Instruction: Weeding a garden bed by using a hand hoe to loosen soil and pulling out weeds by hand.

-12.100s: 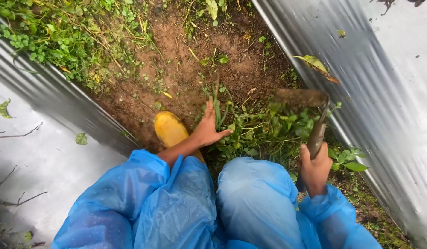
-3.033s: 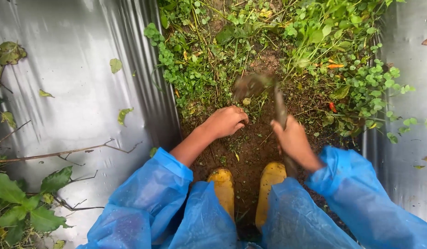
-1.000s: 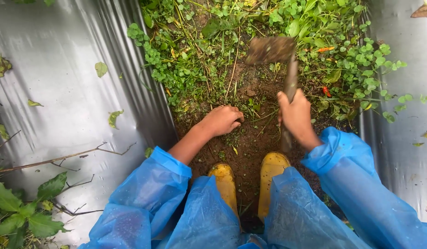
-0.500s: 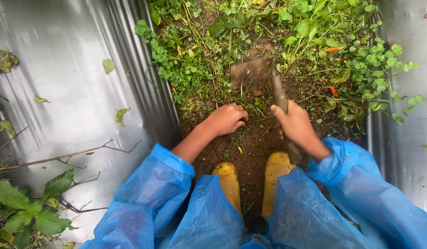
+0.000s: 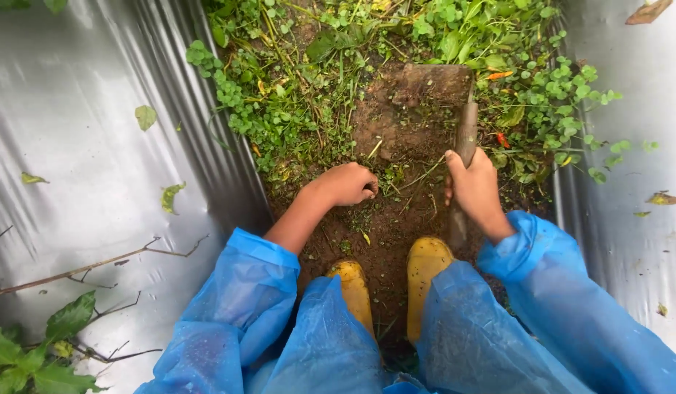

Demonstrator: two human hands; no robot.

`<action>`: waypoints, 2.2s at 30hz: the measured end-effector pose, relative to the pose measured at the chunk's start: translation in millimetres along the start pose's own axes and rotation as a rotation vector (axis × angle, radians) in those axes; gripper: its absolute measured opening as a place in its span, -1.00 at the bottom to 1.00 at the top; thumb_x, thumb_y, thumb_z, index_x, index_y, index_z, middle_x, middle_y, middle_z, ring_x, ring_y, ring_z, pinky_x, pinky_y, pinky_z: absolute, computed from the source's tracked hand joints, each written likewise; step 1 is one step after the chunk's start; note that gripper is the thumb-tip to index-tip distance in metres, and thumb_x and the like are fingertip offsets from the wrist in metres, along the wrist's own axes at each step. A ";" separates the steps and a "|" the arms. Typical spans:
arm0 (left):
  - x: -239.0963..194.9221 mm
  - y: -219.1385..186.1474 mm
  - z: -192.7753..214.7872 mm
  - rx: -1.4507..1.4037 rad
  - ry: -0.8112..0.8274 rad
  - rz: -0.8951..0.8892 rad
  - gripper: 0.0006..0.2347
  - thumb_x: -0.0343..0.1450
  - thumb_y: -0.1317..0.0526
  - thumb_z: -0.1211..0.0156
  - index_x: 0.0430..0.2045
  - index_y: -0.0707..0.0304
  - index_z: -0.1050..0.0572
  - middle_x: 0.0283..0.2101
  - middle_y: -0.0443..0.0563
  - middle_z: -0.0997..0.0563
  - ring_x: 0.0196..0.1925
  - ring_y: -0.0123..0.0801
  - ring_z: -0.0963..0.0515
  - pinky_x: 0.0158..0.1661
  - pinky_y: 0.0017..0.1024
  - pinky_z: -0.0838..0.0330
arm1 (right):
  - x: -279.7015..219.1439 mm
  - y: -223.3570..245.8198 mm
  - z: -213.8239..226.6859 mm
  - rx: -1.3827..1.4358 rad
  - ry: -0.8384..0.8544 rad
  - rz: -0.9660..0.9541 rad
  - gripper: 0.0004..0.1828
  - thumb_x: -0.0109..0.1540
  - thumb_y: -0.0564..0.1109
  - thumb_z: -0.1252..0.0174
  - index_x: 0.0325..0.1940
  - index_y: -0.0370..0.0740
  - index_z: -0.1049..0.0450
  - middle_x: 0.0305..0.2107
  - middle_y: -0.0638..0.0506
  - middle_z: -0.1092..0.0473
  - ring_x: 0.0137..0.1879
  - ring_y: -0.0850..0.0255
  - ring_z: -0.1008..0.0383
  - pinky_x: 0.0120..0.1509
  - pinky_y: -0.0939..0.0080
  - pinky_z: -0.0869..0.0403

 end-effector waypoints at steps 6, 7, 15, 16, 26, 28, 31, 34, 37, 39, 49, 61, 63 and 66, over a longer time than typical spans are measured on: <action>13.5 -10.4 29.4 -0.002 0.114 0.122 -0.68 0.43 0.21 -0.24 -0.80 0.29 -0.49 -0.74 0.06 -0.49 -0.77 -0.35 -0.27 -0.59 -0.30 -0.38 | -102.4 -17.4 -35.1 0.002 0.239 -0.259 -0.71 0.35 -0.14 -0.03 -0.19 -0.52 -0.38 -0.71 -0.16 -0.35 -0.69 0.14 -0.43 -0.67 0.13 -0.45; 22.9 -9.5 21.7 0.005 0.124 0.110 -0.68 0.43 0.21 -0.24 -0.80 0.29 -0.49 -0.74 0.06 -0.49 -0.77 -0.35 -0.27 -0.59 -0.30 -0.38 | -94.5 -24.9 -30.6 0.010 0.227 -0.268 -0.71 0.35 -0.14 -0.03 -0.19 -0.52 -0.38 -0.71 -0.16 -0.35 -0.69 0.14 -0.43 -0.67 0.13 -0.45; 20.9 -52.4 6.9 0.014 0.047 -0.042 -0.74 0.38 0.33 -0.17 -0.81 0.21 -0.42 -0.73 0.04 -0.44 -0.71 -0.31 -0.28 -0.43 -0.19 -0.44 | -76.7 10.4 67.1 -0.063 -0.148 -0.126 -0.63 0.39 -0.01 -0.15 -0.09 -0.46 -0.38 -0.63 -0.23 -0.41 -0.62 0.07 -0.47 -0.59 0.04 -0.54; 23.1 -56.2 28.3 0.021 0.019 -0.037 -0.74 0.38 0.33 -0.17 -0.81 0.21 -0.42 -0.73 0.04 -0.44 -0.71 -0.31 -0.28 -0.43 -0.19 -0.44 | -65.8 26.6 80.2 -0.067 -0.147 -0.096 -0.63 0.39 -0.01 -0.15 -0.09 -0.46 -0.38 -0.63 -0.23 -0.41 -0.62 0.07 -0.47 -0.59 0.04 -0.54; 9.4 -54.5 127.1 0.181 -0.147 -0.042 -0.94 0.38 0.41 -0.17 -0.44 0.24 -0.55 -0.33 0.15 -0.61 -0.28 -0.04 -0.66 -0.09 0.05 -0.55 | 100.7 59.5 89.9 -0.363 -0.078 0.187 -0.60 0.44 -0.02 -0.20 -0.02 -0.51 -0.36 -0.63 -0.24 -0.42 -0.62 0.03 -0.47 -0.55 0.00 -0.48; 36.0 -54.1 107.4 0.198 -0.073 -0.034 -0.96 0.38 0.38 -0.18 -0.44 0.27 -0.57 -0.33 0.15 -0.61 -0.35 -0.10 -0.66 -0.22 -0.04 -0.62 | 104.0 42.6 81.9 -0.353 -0.100 0.194 -0.59 0.48 0.01 -0.21 0.01 -0.46 -0.35 -0.64 -0.16 -0.41 -0.64 0.07 -0.46 -0.59 0.00 -0.45; 93.6 -49.9 91.7 0.389 -0.016 -0.085 -0.84 0.34 0.43 -0.17 -0.68 0.25 -0.55 -0.54 0.13 -0.58 -0.61 -0.26 -0.54 -0.47 -0.12 -0.57 | 73.2 36.2 62.5 -0.154 -0.144 0.152 -0.63 0.50 0.00 -0.12 0.06 -0.43 -0.31 -0.60 -0.16 -0.42 -0.59 0.08 -0.48 -0.54 0.08 -0.48; 131.0 -75.3 72.7 0.520 -0.028 -0.216 -0.86 0.29 0.48 -0.20 -0.69 0.31 -0.56 -0.58 0.16 -0.56 -0.65 -0.22 -0.52 -0.55 -0.13 -0.56 | 21.9 0.2 45.6 -0.106 -0.034 -0.069 -0.64 0.46 -0.02 -0.07 0.04 -0.46 -0.32 -0.65 -0.18 -0.39 -0.64 0.10 -0.43 -0.56 0.15 -0.45; 149.2 -104.3 63.4 0.489 -0.020 -0.476 -0.89 0.34 0.50 -0.13 -0.56 0.40 -0.59 -0.50 0.21 -0.59 -0.59 -0.14 -0.57 -0.52 -0.17 -0.55 | 0.3 -7.9 52.1 -0.174 0.060 -0.124 -0.61 0.37 0.01 -0.14 -0.08 -0.47 -0.36 -0.71 -0.21 -0.41 -0.68 0.07 -0.45 -0.56 0.06 -0.43; 165.6 -91.1 46.5 0.553 -0.437 -0.861 -0.85 0.36 0.26 -0.25 -0.24 0.13 -0.50 -0.23 0.01 -0.56 -0.17 -0.17 -0.57 -0.20 -0.25 -0.55 | 6.2 0.3 67.5 -0.094 -0.033 -0.115 -0.67 0.40 -0.02 -0.09 -0.08 -0.41 -0.34 -0.70 -0.14 -0.39 -0.68 0.09 -0.41 -0.52 0.08 -0.41; 169.5 -68.2 74.0 0.567 -0.367 -0.343 -0.46 0.60 0.13 0.02 0.53 -0.02 -0.03 0.60 -0.06 0.05 0.62 -0.18 0.12 0.51 -0.09 0.23 | 26.5 24.7 128.2 0.130 -0.280 0.135 -0.75 0.49 -0.15 -0.04 0.01 -0.44 -0.24 -0.59 -0.06 -0.35 -0.62 0.19 -0.42 -0.55 0.20 -0.45; 174.9 -39.0 44.8 0.711 -0.436 -0.203 -0.43 0.38 -0.11 -0.36 0.10 0.34 -0.36 0.08 0.25 -0.40 0.21 0.08 -0.44 0.28 -0.09 -0.28 | 21.6 -1.9 99.2 0.063 -0.216 -0.006 -0.73 0.45 -0.20 -0.07 0.08 -0.52 -0.28 -0.62 -0.05 -0.34 -0.63 0.19 -0.38 -0.54 0.20 -0.44; 169.8 -27.6 42.9 0.727 -0.495 -0.209 -0.60 0.39 0.08 -0.40 -0.07 0.42 -0.47 -0.11 0.26 -0.51 0.01 0.03 -0.58 0.10 -0.16 -0.47 | 30.4 4.8 103.2 0.084 -0.258 0.059 -0.74 0.48 -0.19 -0.06 0.08 -0.49 -0.26 -0.61 -0.04 -0.36 -0.62 0.19 -0.40 -0.51 0.19 -0.45; 147.9 -22.6 29.1 0.693 -0.549 -0.233 -0.84 0.42 0.22 -0.27 -0.27 0.35 -0.55 -0.32 0.18 -0.58 -0.22 -0.02 -0.67 -0.12 -0.19 -0.57 | 34.9 3.3 91.7 0.137 -0.258 0.063 -0.76 0.49 -0.19 -0.03 0.08 -0.47 -0.25 -0.59 -0.02 -0.36 -0.60 0.23 -0.40 -0.50 0.24 -0.47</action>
Point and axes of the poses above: each hand's wrist, its own x-axis towards the middle knuckle, its own z-axis out of the back of the hand, y = z × x, the point moved 6 cm from there along x, towards the middle knuckle
